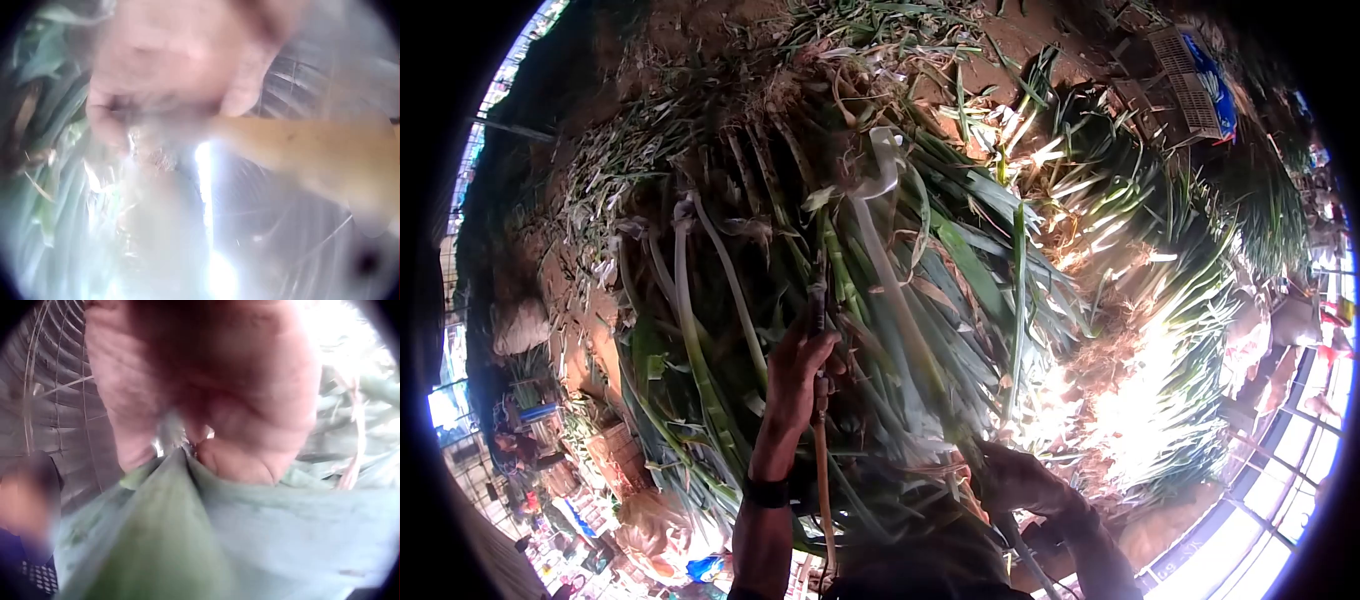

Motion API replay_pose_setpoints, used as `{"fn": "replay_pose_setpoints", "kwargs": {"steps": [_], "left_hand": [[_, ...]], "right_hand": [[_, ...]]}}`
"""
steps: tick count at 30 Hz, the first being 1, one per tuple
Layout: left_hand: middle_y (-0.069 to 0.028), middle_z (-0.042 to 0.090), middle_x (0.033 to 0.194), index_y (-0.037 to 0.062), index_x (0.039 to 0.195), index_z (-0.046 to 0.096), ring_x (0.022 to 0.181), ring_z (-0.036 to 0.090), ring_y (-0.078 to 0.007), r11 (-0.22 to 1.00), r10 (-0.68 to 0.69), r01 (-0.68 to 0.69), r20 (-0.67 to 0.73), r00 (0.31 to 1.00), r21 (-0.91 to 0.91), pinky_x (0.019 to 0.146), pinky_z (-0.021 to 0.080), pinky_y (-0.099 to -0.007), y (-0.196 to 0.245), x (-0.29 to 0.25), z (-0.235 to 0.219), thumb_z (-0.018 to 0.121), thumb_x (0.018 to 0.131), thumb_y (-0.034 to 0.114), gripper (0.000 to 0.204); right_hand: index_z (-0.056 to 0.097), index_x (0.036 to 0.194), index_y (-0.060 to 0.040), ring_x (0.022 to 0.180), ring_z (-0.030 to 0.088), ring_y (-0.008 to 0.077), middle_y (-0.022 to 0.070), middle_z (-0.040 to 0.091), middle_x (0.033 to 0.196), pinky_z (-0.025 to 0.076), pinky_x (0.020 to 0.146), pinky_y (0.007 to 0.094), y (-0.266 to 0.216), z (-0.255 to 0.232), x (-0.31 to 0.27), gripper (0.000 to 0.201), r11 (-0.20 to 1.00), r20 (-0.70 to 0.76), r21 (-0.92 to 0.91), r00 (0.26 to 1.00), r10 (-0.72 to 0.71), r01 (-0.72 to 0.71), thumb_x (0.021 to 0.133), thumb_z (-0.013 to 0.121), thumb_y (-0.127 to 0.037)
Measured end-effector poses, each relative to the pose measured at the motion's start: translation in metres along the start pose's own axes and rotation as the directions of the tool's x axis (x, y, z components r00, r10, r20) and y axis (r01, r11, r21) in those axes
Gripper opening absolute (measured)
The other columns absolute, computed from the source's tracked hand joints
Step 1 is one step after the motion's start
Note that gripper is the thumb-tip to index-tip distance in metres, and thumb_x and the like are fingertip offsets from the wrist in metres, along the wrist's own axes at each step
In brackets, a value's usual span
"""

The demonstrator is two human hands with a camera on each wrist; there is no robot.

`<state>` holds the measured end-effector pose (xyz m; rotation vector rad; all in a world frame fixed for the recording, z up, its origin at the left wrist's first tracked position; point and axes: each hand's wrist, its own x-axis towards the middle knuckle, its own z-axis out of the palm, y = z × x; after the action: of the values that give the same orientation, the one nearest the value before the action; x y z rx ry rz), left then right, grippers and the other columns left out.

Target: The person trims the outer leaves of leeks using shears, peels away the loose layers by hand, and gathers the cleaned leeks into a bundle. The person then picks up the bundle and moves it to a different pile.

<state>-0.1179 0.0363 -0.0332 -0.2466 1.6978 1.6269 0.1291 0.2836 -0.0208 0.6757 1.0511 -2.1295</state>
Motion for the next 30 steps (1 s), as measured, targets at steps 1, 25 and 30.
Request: {"fn": "replay_pose_setpoints", "kwargs": {"steps": [1,25,30], "left_hand": [[0.0012,0.060,0.082,0.0025,0.132,0.058,0.067,0.055,-0.0066,1.000,-0.013,0.012,0.017,1.000,0.027,0.060,0.046,-0.0235,0.004,-0.012,-0.004,0.063,0.094,0.028,0.046],[-0.0157,0.059,0.130,-0.0061,0.152,0.030,0.096,0.061,-0.0164,0.973,0.212,-0.230,-0.278,0.937,-0.033,0.081,0.050,-0.0295,-0.021,-0.137,-0.032,0.063,0.080,0.011,0.081],[-0.0144,0.062,0.120,-0.0088,0.149,0.033,0.090,0.060,-0.0171,0.904,0.353,-0.312,-0.099,0.930,0.293,0.079,0.051,-0.0315,-0.024,-0.131,-0.033,0.070,0.082,0.017,0.081]], "right_hand": [[0.031,0.154,-0.0013,0.084,0.060,0.0128,0.0049,0.064,0.098,0.053,0.074,0.0303,-0.017,0.014,0.003,0.089,0.898,0.031,-0.433,0.997,-0.077,0.083,0.080,0.079,0.000],[0.049,0.126,0.0026,0.106,0.062,0.0349,0.0219,0.062,0.113,0.051,0.085,0.0502,-0.090,0.080,0.350,0.052,-0.233,0.001,-0.915,0.578,-0.816,-0.328,0.080,0.067,-0.013],[0.047,0.129,0.0021,0.105,0.062,0.0397,0.0237,0.063,0.110,0.050,0.085,0.0519,-0.133,0.073,0.309,0.066,0.164,-0.071,-0.986,0.842,-0.534,0.020,0.073,0.078,-0.016]]}}
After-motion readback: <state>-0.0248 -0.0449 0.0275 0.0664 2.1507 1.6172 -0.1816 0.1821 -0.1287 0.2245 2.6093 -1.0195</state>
